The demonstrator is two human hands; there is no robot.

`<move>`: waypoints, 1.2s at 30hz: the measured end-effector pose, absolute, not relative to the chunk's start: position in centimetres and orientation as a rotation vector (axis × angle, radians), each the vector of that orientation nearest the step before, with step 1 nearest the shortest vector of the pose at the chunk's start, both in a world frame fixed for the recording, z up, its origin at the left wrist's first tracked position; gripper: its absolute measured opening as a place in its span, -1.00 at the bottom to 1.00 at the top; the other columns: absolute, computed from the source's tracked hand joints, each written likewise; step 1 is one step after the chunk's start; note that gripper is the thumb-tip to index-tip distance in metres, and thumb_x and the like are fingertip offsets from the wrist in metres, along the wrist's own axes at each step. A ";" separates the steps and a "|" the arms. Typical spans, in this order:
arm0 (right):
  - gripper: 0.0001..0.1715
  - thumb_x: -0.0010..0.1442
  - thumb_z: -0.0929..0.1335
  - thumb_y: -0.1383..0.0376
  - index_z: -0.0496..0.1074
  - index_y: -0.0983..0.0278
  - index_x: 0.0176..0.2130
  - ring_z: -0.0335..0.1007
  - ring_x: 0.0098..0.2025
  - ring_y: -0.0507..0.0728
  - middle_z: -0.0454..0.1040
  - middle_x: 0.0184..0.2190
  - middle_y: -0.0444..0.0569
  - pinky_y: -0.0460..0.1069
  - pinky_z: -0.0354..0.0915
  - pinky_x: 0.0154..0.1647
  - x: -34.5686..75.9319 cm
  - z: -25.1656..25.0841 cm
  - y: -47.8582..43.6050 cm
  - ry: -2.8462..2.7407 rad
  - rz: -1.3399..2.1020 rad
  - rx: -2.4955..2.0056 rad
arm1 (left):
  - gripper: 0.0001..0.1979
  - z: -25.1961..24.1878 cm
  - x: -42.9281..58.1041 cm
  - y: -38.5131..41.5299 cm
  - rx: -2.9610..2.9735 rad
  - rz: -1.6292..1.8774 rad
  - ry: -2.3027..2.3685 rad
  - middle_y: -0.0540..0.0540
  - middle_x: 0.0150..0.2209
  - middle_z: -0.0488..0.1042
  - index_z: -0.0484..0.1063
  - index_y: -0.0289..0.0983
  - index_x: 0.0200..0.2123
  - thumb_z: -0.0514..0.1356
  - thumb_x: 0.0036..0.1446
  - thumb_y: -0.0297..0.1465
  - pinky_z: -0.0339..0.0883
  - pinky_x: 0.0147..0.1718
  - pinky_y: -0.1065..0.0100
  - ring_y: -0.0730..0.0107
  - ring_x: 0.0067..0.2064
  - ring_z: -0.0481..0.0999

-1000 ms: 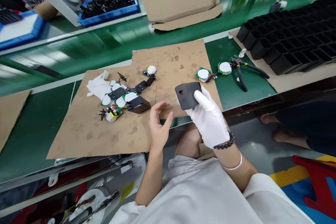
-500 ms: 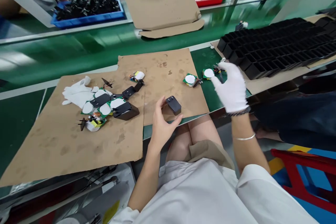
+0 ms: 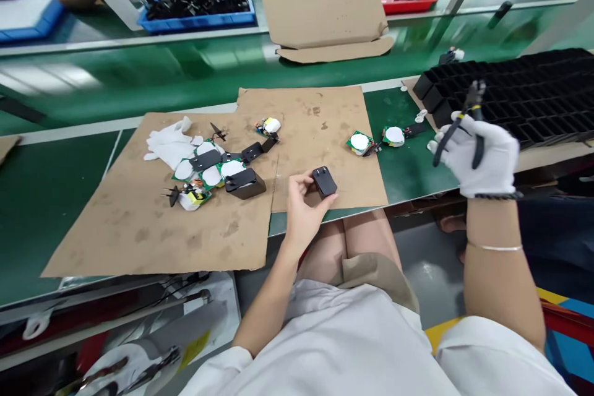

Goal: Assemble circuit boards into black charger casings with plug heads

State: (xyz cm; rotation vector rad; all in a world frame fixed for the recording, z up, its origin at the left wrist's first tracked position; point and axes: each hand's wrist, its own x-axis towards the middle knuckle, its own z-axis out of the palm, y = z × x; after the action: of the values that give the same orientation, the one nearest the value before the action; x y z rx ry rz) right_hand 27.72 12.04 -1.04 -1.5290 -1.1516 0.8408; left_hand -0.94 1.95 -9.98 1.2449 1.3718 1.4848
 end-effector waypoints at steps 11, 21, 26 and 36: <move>-0.41 0.35 0.16 0.02 0.45 0.20 0.18 0.56 -0.26 0.25 0.60 -0.24 0.10 0.15 0.53 -0.24 18.2 -3.8 -0.8 -1.556 1.630 -1.203 | -0.77 -10.2 -1.4 1.7 1.603 1.520 1.454 -0.17 0.11 0.45 0.53 -0.16 -0.09 0.36 0.16 -0.40 0.33 0.23 0.13 0.14 0.21 0.47; -0.39 0.22 0.35 0.22 0.40 0.26 0.24 0.56 -0.01 0.30 0.58 0.01 0.10 0.21 0.50 0.02 17.1 -3.7 -0.8 -2.218 0.586 -1.505 | -0.55 -9.6 -1.2 1.4 1.710 1.513 1.482 -0.12 -0.01 0.40 0.47 -0.15 0.05 0.34 0.07 -0.52 0.35 0.15 0.20 0.19 0.09 0.46; -0.44 0.24 0.32 0.23 0.43 0.26 0.21 0.58 -0.18 0.26 0.60 -0.13 0.07 0.11 0.49 -0.24 17.3 -3.1 -0.7 -2.401 0.293 -1.547 | -0.53 -9.7 -1.0 1.1 1.795 1.496 1.523 -0.13 0.03 0.40 0.43 -0.13 0.06 0.30 0.07 -0.55 0.35 0.15 0.17 0.17 0.10 0.46; -0.49 0.23 0.31 0.27 0.49 0.19 0.15 0.51 -0.40 0.18 0.58 -0.32 -0.01 0.00 0.30 -0.47 18.2 -1.6 -0.8 -2.532 0.119 -1.559 | -0.60 -10.1 -1.1 1.2 2.093 1.477 1.408 -0.19 0.08 0.47 0.23 -0.15 -0.09 0.22 0.05 -0.61 0.33 0.03 0.09 0.10 0.04 0.46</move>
State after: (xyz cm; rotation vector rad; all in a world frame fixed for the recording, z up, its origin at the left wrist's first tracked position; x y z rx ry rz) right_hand 18.18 -0.78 -1.57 -1.5585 -2.5324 0.1187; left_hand -1.12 1.21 -10.14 2.0926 1.4080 1.4765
